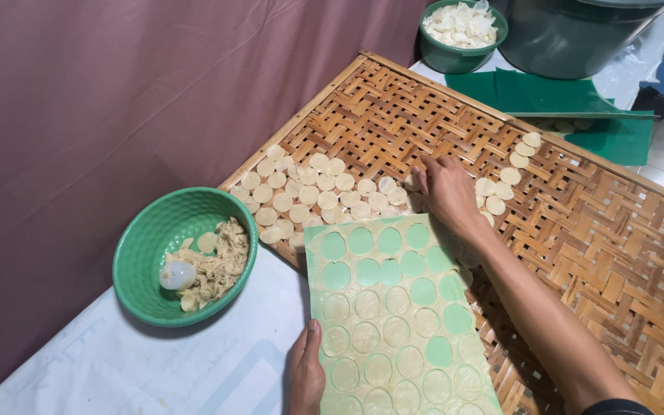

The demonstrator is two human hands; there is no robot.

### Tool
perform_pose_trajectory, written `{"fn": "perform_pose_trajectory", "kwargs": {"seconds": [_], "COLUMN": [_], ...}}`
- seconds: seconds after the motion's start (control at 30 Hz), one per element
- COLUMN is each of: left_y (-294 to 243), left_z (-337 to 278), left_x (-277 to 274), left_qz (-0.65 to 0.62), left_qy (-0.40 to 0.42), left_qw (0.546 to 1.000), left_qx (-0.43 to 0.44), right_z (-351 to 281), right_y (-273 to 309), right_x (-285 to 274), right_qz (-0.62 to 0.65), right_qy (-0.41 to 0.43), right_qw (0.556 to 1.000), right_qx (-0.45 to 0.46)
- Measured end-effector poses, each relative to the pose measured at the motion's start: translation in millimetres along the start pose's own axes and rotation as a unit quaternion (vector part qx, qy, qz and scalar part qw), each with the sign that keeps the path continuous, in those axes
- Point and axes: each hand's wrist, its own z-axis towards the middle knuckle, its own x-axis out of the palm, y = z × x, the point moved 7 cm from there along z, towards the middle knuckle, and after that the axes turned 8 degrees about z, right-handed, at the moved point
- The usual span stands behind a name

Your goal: Using a stencil to cut circular pieces from thin dough, arranging them on a bamboo tray for drying, and re-rolling the remaining dough.

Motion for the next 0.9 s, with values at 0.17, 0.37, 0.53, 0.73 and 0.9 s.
{"fn": "perform_pose_trajectory", "kwargs": {"seconds": [0.17,0.37,0.53,0.73,0.9], "left_y": [-3.9,-6.9,-7.7,-5.6,-5.4], "left_z": [-3.7,-7.9,-6.0,-4.5,-5.8], "left_x": [0.9,-0.4,-0.4,1.3,1.0], "left_qz": [-0.013,-0.011,-0.005,-0.028,-0.015], "left_qy": [-0.008,0.002,0.001,0.005,0.006], "left_qw": [1.0,1.0,0.999,0.999,0.999], "left_qx": [-0.009,0.02,0.054,0.037,0.045], "right_z": [-45.9,-136.9,-157.7,-164.8,-157.7], "right_y": [70.6,149.8,177.2,178.5,180.2], "right_x": [-31.1,10.3,7.7,8.3,7.3], "right_qz": [0.093,0.215,0.147,0.097,0.157], "right_qy": [-0.071,0.128,0.118,0.11,0.176], "right_qw": [0.987,0.926,0.921,0.923,0.934], "right_qx": [-0.111,-0.284,-0.34,-0.357,-0.268]}}
